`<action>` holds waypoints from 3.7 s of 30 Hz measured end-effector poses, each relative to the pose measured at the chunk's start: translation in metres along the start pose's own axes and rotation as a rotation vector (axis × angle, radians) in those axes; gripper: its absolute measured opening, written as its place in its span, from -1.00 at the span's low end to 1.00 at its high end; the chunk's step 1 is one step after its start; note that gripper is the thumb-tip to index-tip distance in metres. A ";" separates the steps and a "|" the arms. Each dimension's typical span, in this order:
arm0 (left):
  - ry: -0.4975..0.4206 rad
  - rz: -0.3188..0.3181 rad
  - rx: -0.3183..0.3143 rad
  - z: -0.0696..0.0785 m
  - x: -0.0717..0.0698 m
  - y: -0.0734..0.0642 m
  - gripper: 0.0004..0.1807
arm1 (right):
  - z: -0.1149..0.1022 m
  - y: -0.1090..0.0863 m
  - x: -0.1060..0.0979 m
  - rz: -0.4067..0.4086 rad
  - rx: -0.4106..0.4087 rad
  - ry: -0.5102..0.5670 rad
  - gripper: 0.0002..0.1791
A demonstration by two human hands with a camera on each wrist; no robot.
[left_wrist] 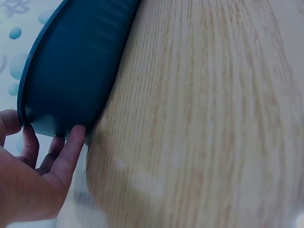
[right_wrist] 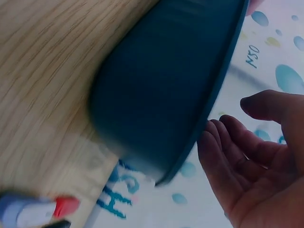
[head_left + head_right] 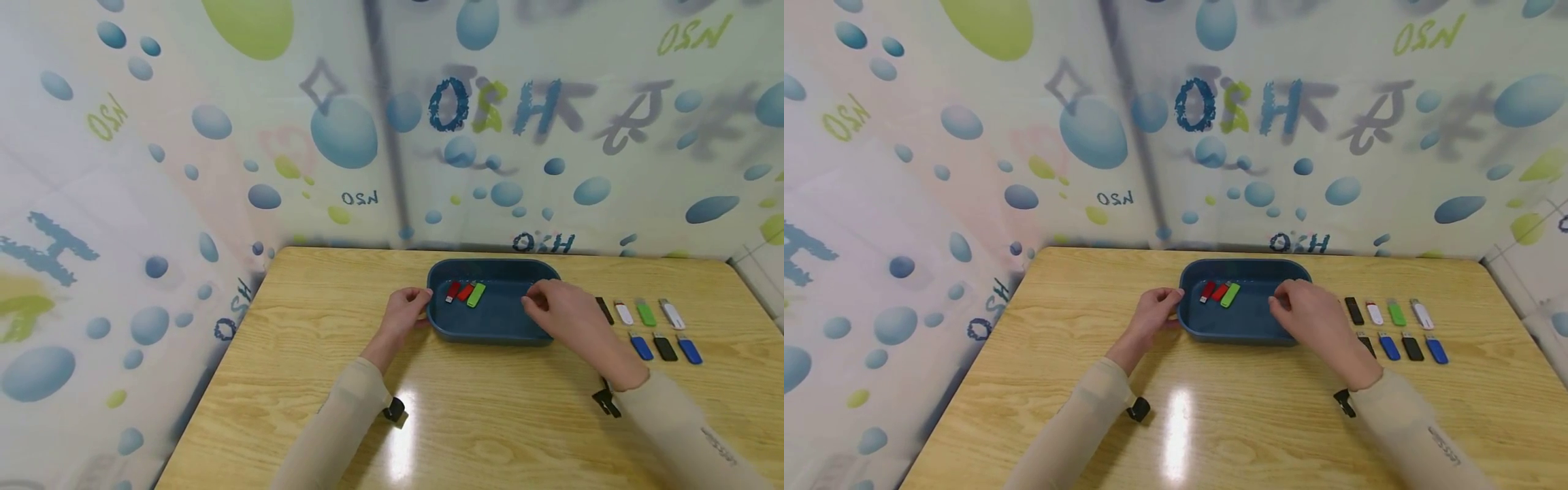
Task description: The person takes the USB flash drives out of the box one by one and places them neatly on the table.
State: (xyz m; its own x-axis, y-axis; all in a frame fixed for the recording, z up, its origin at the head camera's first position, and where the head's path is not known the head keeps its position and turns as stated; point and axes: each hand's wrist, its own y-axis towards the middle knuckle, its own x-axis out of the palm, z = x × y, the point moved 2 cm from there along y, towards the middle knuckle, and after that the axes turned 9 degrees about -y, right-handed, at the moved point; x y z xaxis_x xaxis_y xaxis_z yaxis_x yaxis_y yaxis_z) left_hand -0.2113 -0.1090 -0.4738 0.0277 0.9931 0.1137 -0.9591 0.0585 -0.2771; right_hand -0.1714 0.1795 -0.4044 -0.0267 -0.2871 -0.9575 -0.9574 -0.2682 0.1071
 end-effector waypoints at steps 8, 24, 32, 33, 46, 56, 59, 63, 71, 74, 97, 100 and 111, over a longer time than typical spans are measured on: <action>0.006 0.024 -0.001 0.000 0.001 -0.001 -0.63 | -0.016 0.022 0.015 -0.016 -0.022 -0.003 -0.80; 0.014 0.011 0.005 0.001 0.000 -0.002 -0.60 | -0.030 0.055 0.047 -0.127 0.025 0.009 -0.72; 0.020 0.006 0.018 0.000 -0.001 -0.002 -0.58 | -0.034 0.065 0.059 -0.217 0.097 -0.049 -0.63; 0.022 0.005 0.018 0.000 -0.001 -0.003 -0.58 | -0.034 0.066 0.059 -0.226 0.101 -0.053 -0.62; 0.022 -0.022 -0.005 0.003 0.000 -0.002 -0.55 | -0.040 0.081 0.066 -0.279 0.142 -0.059 -0.49; 0.022 -0.034 0.006 0.032 0.007 -0.029 -0.60 | -0.042 0.085 0.072 -0.277 0.156 -0.095 -0.47; 0.020 -0.031 0.005 0.025 0.005 -0.022 -0.60 | -0.042 0.085 0.072 -0.277 0.149 -0.099 -0.47; 0.014 -0.031 -0.013 0.011 0.001 -0.009 -0.58 | -0.043 0.085 0.070 -0.281 0.143 -0.092 -0.47; 0.009 -0.002 0.015 0.001 0.000 -0.003 -0.56 | -0.042 0.082 0.070 -0.264 0.116 -0.090 -0.61; 0.009 0.005 0.024 0.001 0.000 -0.004 -0.58 | -0.040 0.082 0.070 -0.251 0.096 -0.079 -0.71; -0.006 -0.017 0.007 0.005 0.001 -0.005 -0.60 | -0.025 0.059 0.040 -0.187 0.098 0.063 -0.65; -0.005 -0.025 0.017 0.017 0.004 -0.017 -0.61 | -0.024 0.054 0.033 -0.155 0.096 0.073 -0.65; 0.006 -0.032 -0.008 0.013 0.002 -0.011 -0.60 | -0.013 0.029 0.010 -0.069 0.083 0.083 -0.69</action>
State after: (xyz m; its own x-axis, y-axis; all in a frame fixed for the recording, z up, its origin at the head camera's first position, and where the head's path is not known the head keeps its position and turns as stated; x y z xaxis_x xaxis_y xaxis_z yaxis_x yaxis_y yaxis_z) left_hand -0.2043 -0.1092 -0.4579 0.0596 0.9913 0.1171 -0.9554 0.0906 -0.2811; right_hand -0.1958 0.1570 -0.4075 0.0603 -0.3466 -0.9361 -0.9767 -0.2139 0.0163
